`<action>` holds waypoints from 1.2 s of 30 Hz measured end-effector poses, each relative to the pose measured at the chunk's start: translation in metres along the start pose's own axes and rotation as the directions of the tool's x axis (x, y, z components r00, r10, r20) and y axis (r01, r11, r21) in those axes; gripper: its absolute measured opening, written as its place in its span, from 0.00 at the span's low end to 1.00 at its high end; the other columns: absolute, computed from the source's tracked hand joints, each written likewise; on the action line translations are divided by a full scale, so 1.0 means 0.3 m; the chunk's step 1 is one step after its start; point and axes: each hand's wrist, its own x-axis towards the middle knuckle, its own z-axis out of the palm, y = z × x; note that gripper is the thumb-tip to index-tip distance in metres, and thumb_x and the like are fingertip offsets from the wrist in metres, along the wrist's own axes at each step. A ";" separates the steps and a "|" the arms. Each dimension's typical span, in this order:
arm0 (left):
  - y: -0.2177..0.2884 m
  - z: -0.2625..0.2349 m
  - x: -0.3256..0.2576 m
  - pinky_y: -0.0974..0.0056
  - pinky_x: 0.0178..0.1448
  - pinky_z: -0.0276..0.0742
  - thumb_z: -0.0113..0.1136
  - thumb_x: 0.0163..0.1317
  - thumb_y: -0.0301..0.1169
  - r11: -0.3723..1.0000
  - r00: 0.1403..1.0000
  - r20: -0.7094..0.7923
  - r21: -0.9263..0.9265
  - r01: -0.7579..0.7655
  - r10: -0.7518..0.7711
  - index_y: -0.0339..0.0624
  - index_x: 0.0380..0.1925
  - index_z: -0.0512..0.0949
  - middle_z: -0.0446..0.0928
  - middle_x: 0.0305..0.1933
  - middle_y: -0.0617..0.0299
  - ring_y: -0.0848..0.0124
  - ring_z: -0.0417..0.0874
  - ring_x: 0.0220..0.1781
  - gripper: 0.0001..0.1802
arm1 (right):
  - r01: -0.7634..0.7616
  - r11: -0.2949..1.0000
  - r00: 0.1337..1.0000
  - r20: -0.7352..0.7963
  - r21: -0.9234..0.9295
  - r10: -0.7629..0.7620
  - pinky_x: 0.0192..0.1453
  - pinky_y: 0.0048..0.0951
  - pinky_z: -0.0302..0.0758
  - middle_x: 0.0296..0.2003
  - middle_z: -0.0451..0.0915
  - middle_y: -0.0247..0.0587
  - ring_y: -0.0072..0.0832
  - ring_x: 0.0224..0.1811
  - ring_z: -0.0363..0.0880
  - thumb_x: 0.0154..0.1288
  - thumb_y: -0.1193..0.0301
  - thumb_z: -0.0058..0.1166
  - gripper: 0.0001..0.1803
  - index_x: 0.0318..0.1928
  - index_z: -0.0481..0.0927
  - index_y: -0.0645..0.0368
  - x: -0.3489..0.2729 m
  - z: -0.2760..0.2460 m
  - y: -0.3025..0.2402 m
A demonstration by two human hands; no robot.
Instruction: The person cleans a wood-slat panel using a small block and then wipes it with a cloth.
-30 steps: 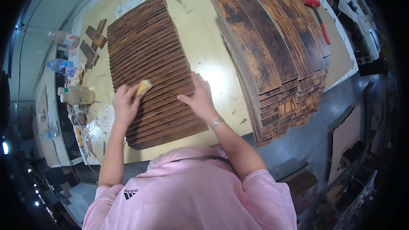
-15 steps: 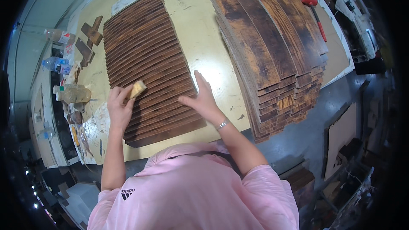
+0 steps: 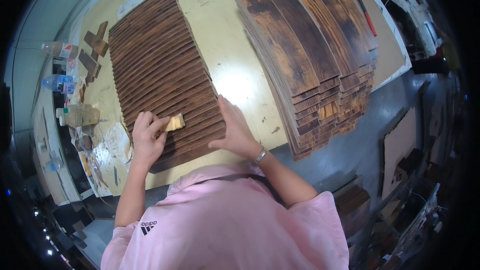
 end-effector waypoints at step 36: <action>-0.686 -0.097 -0.775 0.63 0.52 0.79 0.64 0.70 0.30 0.520 0.425 -0.309 -0.611 0.597 -0.851 0.31 0.60 0.79 0.84 0.49 0.58 0.71 0.82 0.43 0.21 | 0.028 0.996 0.999 -0.017 -0.081 -0.029 0.82 0.44 0.56 0.75 0.60 0.54 0.49 0.78 0.57 0.33 0.67 0.84 0.74 0.81 0.48 0.61 -0.035 0.007 -0.008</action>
